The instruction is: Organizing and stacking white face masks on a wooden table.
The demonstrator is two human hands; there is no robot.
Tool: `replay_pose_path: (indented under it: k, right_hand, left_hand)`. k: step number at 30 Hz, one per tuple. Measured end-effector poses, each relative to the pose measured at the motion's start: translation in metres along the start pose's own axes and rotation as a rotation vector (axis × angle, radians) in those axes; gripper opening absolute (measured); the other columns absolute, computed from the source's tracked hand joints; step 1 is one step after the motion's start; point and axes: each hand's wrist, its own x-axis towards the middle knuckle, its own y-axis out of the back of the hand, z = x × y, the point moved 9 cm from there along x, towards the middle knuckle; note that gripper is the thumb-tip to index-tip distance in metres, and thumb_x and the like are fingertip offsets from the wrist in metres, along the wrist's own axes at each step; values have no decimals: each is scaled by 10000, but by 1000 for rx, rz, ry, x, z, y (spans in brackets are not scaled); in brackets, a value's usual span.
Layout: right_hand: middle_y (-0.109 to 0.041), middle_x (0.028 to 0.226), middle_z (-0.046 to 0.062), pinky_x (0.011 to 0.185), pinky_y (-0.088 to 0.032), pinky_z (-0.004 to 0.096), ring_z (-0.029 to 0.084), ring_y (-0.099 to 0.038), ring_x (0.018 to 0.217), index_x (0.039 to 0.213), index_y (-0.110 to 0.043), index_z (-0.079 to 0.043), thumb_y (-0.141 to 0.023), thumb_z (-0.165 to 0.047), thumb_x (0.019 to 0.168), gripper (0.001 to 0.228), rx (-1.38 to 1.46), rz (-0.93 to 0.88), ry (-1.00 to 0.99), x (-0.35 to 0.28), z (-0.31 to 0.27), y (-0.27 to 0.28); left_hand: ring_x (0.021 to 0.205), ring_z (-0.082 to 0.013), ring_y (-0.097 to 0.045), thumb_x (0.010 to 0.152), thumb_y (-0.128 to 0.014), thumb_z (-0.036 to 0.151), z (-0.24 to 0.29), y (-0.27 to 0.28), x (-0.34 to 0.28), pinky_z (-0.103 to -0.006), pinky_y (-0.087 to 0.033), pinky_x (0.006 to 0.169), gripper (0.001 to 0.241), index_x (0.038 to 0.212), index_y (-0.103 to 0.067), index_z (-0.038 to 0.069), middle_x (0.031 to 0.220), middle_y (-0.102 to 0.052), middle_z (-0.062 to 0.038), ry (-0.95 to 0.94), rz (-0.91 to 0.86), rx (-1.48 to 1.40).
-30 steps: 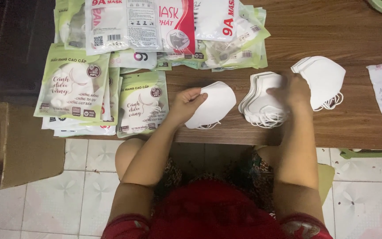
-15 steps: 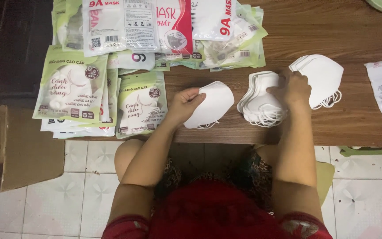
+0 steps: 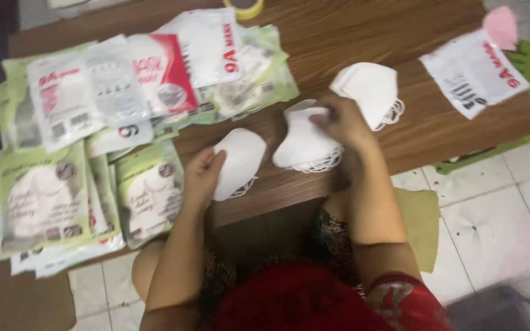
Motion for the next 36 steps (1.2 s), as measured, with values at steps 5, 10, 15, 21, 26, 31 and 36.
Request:
replay_pose_path:
  k: [5,10,15,21,26,31,36]
  right_hand:
    - [-748,1040,226,942,-518,493,360,-696,1041,1112,-738,-18,-774,-99,893,237,324,-132,177,-8,-31,-26]
    - [-748,1051,257,927,-526,536,430,-701,1068,1107,-727,6,-800,-153,890,279,358,-195,232,-6,-54,-79]
    - [-745,1143,216,1007,-521,502,378,-690,1150,1142,-731,-34,-779,-242,919,309,389,-273,40,-11,-49,-115]
    - [-767,1091,149,1024,-522,430,288,-699,1136,1110,-737,-62,-815,-280,901,312,442,-298,46,-10,-39,-136]
    - [-778,1074,113,1009,-529,402,242,-707,1110,1096,-743,-80,-818,-306,895,312,482,-268,41,-12,-34,-145]
    - [-771,1093,123,1026,-527,443,305,-702,1141,1109,-742,-95,-798,-289,898,292,488,-246,9,-14,-39,-142]
    - [-752,1008,192,880,-571,558,428,-708,1020,1116,-691,-106,-708,-310,950,264,138,-32,106,5,-42,-82]
  left_hand:
    - [927,-228,-698,1035,-670,144,-9,1,4,-428,-586,889,224,1209,-730,16,1021,-763,-152,10,-44,-14]
    - [928,-220,-715,1017,-699,157,2,-10,-5,-431,-597,871,239,1192,-725,-3,997,-763,-146,-12,-124,-57]
    - [930,-251,-724,1007,-688,104,0,-19,-10,-455,-592,905,207,1155,-719,-37,1021,-766,-195,18,-175,-122]
    - [978,-274,-716,990,-698,85,27,-32,-27,-477,-581,925,212,1165,-714,-34,1035,-757,-204,35,-162,-126]
    - [987,-242,-702,990,-695,64,31,-36,-31,-454,-574,942,207,1177,-713,-22,1041,-757,-186,45,-155,-69]
    - [930,-232,-708,989,-717,83,41,-41,-37,-441,-589,908,197,1163,-714,-9,993,-751,-164,43,-107,-47]
    - [910,-160,-684,1034,-715,130,20,-10,-15,-365,-587,881,189,1193,-708,27,976,-729,-79,-27,-23,87]
